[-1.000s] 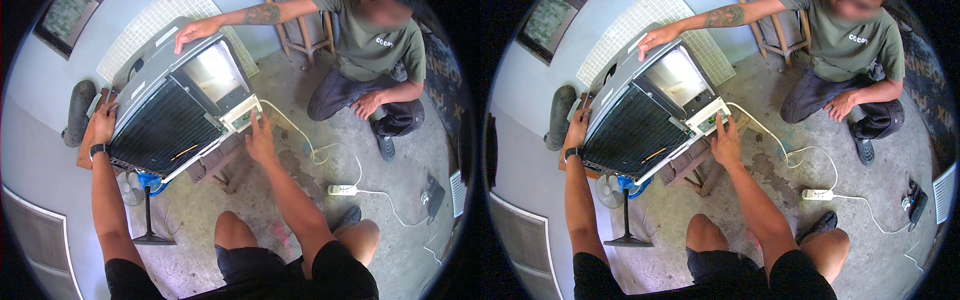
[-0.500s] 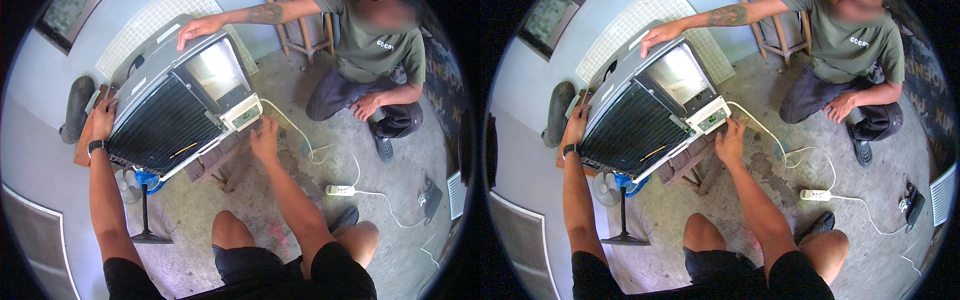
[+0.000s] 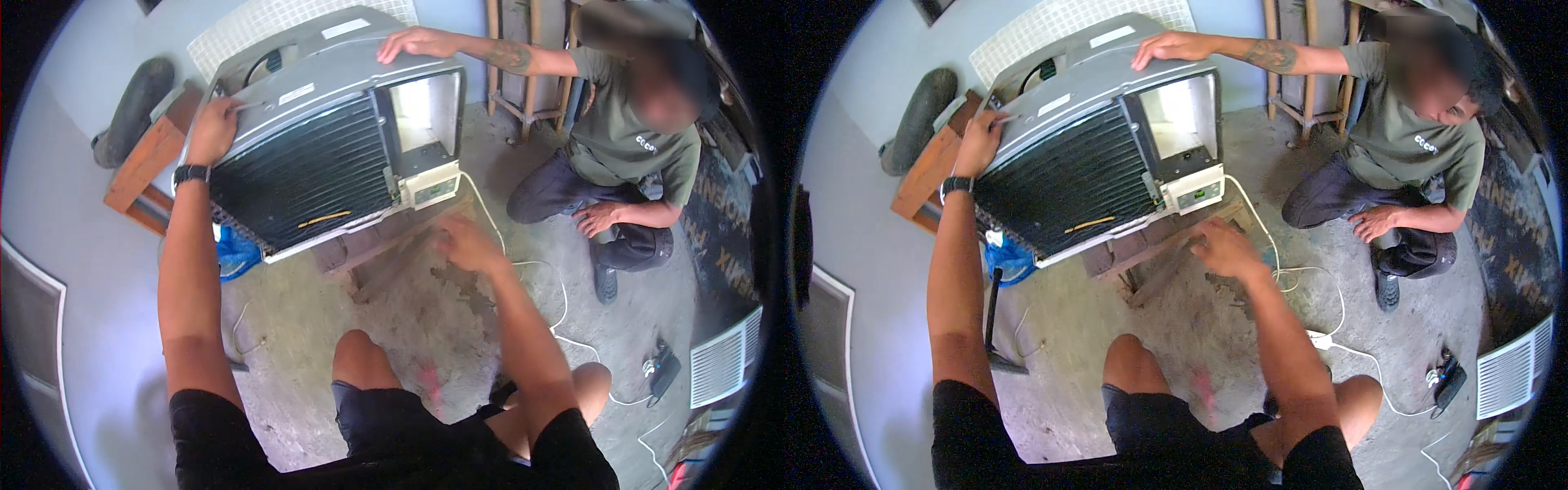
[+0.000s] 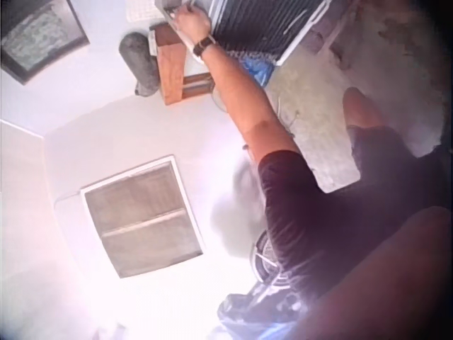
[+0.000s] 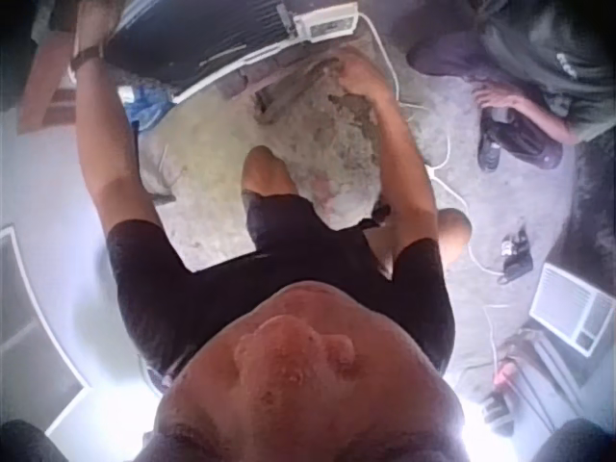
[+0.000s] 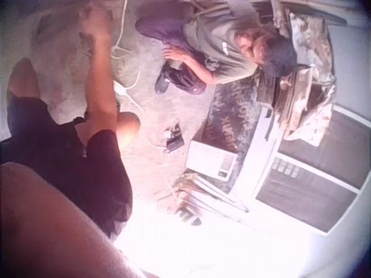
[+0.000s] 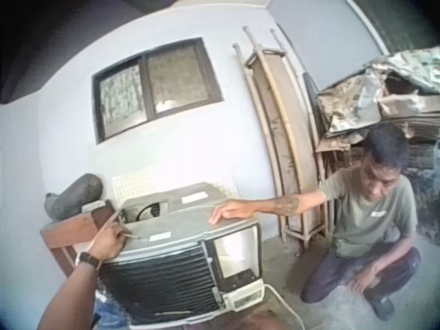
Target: The person removes a cover from a window air conditioning unit using a screwdriver, assists another person in moving the unit, and coils the power cord.
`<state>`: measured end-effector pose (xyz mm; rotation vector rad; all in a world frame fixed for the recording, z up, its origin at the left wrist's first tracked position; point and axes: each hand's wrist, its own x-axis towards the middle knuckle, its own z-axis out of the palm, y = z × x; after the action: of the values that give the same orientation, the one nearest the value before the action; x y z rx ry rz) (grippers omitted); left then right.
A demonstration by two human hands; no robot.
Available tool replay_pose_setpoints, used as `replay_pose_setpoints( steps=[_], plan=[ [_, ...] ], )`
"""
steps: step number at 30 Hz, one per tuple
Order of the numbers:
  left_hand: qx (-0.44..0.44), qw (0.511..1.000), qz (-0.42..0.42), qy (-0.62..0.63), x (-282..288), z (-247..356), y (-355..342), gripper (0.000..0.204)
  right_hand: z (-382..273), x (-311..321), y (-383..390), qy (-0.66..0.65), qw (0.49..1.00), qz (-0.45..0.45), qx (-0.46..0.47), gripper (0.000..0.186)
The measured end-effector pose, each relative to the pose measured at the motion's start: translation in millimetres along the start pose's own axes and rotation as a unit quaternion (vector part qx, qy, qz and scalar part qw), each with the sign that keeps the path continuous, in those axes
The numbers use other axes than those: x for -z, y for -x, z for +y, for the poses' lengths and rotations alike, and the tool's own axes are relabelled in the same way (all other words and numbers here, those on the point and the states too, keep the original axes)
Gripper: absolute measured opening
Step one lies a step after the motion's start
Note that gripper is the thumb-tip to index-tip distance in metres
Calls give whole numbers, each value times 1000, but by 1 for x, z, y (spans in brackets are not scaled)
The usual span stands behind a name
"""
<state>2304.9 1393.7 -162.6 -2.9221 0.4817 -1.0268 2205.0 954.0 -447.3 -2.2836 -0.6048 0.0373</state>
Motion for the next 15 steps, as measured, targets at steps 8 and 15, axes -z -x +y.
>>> replay_pose_setpoints(
  steps=[8, 15],
  plan=[
    [21, 1000, -1, -20, 11, -5, 16, 24, -42, 32, 65, 93, 975, -199, -36, 44],
    [25, 1000, -15, -2, -6, -4, 3, 27, 16, -32, 108, 250, 858, -427, -140, 51]
  ],
)
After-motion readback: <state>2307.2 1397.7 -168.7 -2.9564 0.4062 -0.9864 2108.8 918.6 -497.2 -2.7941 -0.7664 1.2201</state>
